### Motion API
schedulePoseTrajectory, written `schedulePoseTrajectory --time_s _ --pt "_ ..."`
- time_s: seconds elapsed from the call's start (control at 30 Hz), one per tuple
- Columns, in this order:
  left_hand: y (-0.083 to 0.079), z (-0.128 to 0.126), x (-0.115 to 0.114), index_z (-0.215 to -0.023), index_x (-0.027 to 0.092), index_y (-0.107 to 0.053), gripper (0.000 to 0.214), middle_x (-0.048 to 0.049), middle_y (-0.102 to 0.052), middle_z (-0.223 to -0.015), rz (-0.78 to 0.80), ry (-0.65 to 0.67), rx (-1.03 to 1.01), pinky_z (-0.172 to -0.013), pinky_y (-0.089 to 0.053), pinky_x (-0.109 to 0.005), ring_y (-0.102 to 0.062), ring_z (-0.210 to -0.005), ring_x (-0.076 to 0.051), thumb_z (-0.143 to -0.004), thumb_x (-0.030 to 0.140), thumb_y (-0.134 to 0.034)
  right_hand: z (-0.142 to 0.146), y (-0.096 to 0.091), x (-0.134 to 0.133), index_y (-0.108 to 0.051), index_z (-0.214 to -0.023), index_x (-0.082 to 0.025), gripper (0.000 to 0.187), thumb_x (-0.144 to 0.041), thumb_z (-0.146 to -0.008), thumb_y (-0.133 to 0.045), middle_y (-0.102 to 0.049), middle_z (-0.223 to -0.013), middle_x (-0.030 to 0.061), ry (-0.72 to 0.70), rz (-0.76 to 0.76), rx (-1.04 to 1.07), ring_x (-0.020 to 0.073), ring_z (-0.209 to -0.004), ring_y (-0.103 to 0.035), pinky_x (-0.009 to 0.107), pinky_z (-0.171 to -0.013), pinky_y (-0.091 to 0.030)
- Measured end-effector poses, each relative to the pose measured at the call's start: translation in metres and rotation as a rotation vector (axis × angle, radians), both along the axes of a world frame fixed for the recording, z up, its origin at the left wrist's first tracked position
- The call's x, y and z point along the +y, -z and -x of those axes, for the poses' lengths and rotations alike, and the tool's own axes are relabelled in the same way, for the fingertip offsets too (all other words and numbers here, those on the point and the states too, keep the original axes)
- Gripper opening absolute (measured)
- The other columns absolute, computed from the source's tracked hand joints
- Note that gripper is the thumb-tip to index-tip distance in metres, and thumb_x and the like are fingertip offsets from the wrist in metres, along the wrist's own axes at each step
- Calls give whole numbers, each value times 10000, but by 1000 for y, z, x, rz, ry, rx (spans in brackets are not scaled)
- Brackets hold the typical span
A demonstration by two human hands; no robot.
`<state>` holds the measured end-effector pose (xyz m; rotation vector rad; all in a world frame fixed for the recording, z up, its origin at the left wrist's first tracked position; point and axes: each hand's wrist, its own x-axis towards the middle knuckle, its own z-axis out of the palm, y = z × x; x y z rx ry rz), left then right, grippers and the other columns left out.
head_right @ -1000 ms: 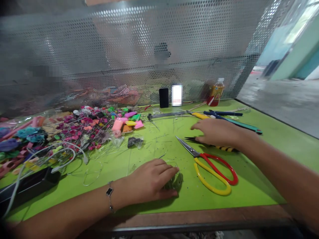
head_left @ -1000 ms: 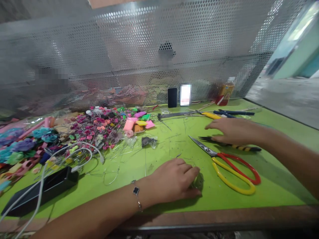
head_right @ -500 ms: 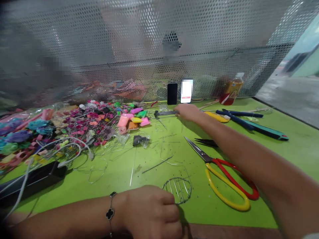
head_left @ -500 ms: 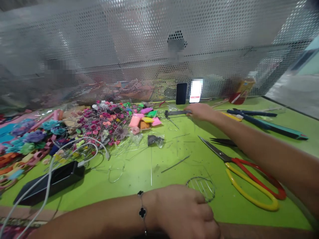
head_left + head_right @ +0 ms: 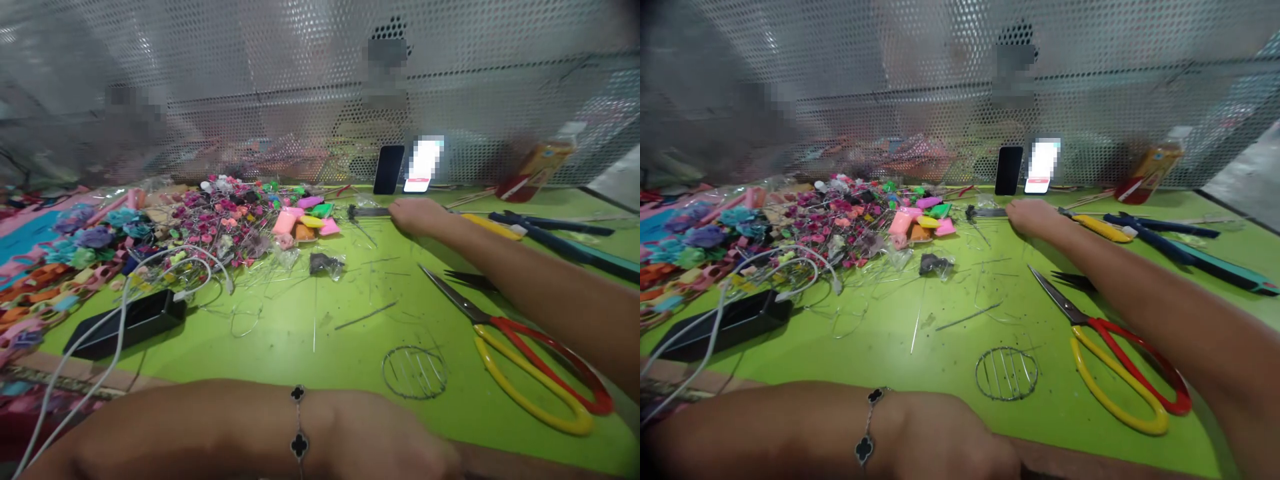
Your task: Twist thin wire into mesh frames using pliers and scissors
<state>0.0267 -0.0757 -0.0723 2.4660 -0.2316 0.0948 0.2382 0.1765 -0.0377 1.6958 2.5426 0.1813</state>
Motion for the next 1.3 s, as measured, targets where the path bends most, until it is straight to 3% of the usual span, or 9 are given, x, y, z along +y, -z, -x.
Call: schedulePoseTrajectory --time_s 0.13,0.23,0.3,0.43,0.63,0.73,1.03,1.2,1.3 --pt "-31 17 9 -455 265 -577 448 -45 -617 -585 -61 131 -146 -518 -414 -355 -594 -595 -168 -858 85 -652 -4 -9 -4 -653 -1326 -191 355 -379 -1026 -676 -664 -1344 105 -26 -39 -10 256 -1124 -688 472 -946 -602" --pt "-56 18 18 -452 248 -538 490 -24 -557 -502 -5 65 -192 -465 -370 -340 -473 -461 -138 -922 252 -677 -8 -20 -8 -678 -1240 -165 275 -359 -1050 -631 -703 -1218 85 -8 -92 -20 224 -1018 -703 409 -876 -598" --pt "-65 17 21 -469 241 -529 520 -44 -566 -516 -54 -137 -156 -473 -351 -360 -446 -461 -148 -951 385 -660 -9 -27 -12 -688 -1148 -117 246 -300 -1081 -538 -726 -1100 107 6 -127 -22 205 -917 -699 324 -762 -526" --pt "-63 22 25 -688 207 -680 293 -113 -631 -622 -363 -601 -112 -567 -373 -355 -540 -557 -200 -953 177 -559 -4 -36 -27 -676 -1048 -93 252 -222 -1058 -460 -749 -1053 175 18 -187 -27 196 -843 -665 311 -641 -321" --pt "-81 52 59 -836 105 -738 278 -164 -699 -730 -472 -1211 296 -615 -479 -335 -686 -668 -273 -836 -84 -533 0 -37 -38 -669 -1056 -123 251 -246 -1048 -451 -755 -1095 180 65 -195 -23 216 -850 -651 309 -641 -318" --pt "-104 66 76 -874 86 -751 298 -192 -732 -833 -511 -1227 710 -704 -543 -377 -746 -851 -338 -795 -106 -536 -1 -36 -37 -661 -1142 -137 244 -305 -1035 -519 -741 -1115 140 103 -159 -10 218 -841 -660 312 -662 -409" --pt "-96 73 97 -1051 129 -727 374 -175 -755 -956 -492 -1234 665 -725 -517 -328 -745 -926 -302 -815 -75 -522 0 -41 -53 -565 -1423 -108 466 -285 -1005 -461 -789 -1084 213 164 -135 166 337 -885 -736 384 -707 -485" --pt "-87 77 117 -1024 112 -739 265 -192 -762 -967 -470 -1275 601 -755 -506 -344 -734 -927 -315 -837 3 -587 39 -42 -81 -679 -1314 -217 370 -378 -1007 -550 -795 -1191 87 -85 -30 335 241 -978 -746 354 -813 -579" --pt "-86 79 125 -1014 112 -754 241 -198 -768 -972 -449 -1293 574 -785 -504 -361 -728 -947 -329 -854 31 -592 79 -35 -93 -620 -1438 -228 590 -446 -904 -740 -713 -1410 101 -250 12 373 284 -1213 -688 398 -993 -562"
